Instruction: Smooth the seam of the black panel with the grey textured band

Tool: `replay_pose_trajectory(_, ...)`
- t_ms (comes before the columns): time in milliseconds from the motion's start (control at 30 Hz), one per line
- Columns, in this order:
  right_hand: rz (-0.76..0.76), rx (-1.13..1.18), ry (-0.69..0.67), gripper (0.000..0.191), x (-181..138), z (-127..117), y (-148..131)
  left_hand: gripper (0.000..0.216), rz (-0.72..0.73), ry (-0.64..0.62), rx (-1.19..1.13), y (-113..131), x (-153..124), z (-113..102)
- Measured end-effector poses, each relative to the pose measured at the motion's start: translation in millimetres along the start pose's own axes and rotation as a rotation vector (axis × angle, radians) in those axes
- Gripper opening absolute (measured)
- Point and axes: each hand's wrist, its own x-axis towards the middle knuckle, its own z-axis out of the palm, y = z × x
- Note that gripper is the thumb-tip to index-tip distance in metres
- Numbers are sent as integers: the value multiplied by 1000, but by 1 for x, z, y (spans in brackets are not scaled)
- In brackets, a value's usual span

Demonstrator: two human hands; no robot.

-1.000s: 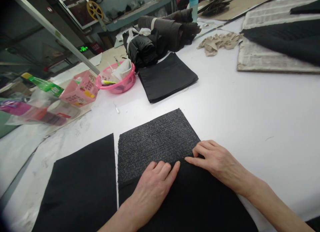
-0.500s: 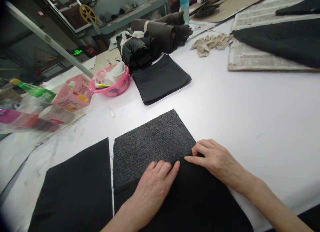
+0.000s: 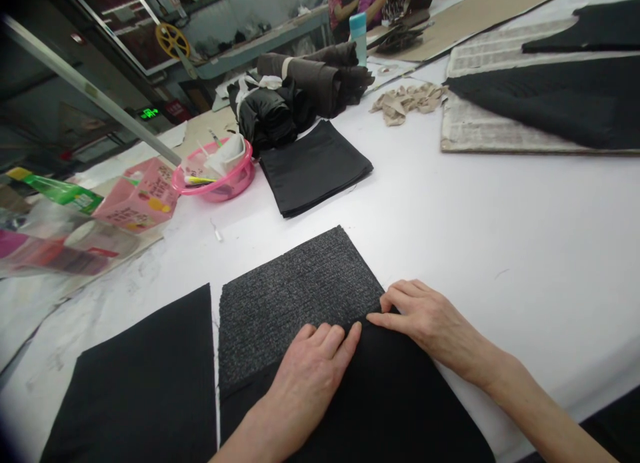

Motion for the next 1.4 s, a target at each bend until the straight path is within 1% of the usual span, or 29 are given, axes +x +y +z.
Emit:
replay_pose_trajectory(367,39,-12,45,31,-10,-1,2,49,26,2,-37,0,7,-1)
replay_pose_trajectory(633,21,2,-7,33,-9,-4,2,47,25,0,-68,-1,12,-4)
replay_pose_trajectory(900,8,-18,13,32,-9,-3,3,48,40,19,-20,5,18,-6)
replay_pose_trajectory(1033,44,46,48,33,-12,-3,6,49,28,32,-7,9,21,-3)
replay_pose_trajectory(1133,66,95,79,28,-14,-5,10,51,20,37,-4,10,21,0)
replay_pose_trajectory(1400,100,117,125,24,-18,-3,11,50,12,43,-36,9,22,-1)
